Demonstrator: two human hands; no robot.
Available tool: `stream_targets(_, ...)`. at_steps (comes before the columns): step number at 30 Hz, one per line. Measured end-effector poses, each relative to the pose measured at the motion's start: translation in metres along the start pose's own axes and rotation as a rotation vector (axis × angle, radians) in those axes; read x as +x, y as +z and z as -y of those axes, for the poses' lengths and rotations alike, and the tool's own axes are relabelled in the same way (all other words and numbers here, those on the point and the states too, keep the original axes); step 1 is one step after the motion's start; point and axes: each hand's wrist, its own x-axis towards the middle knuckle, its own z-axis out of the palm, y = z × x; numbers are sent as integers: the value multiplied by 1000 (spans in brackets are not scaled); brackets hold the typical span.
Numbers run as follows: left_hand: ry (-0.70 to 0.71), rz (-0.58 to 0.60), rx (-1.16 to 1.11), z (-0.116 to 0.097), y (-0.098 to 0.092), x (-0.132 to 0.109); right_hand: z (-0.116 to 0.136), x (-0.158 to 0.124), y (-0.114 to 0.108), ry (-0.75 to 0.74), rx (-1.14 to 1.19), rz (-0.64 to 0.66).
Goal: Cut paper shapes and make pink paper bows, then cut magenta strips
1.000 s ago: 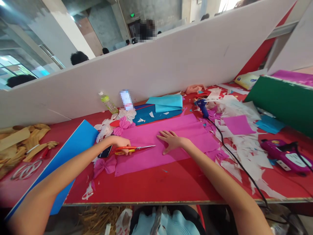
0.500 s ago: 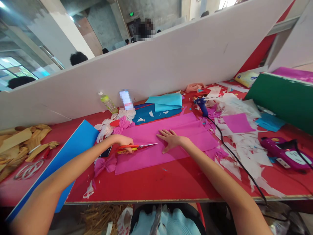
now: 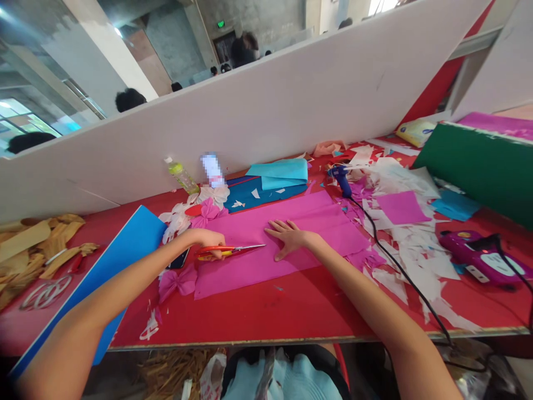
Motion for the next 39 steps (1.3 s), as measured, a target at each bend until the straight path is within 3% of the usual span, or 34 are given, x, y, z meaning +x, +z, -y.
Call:
stream_targets(5, -24, -44, 89, 7, -2, 3, 0, 0, 0, 10, -11, 11)
stream_targets(15, -42, -60, 164, -6, -8, 7, 1, 0, -1, 20, -4, 10)
stream_targets(28, -41, -48, 42, -24, -8, -3, 0, 0, 1, 3, 10, -5)
stream_targets(39, -83, -62, 129, -16, -1, -1, -4, 2, 3, -20, -3, -9)
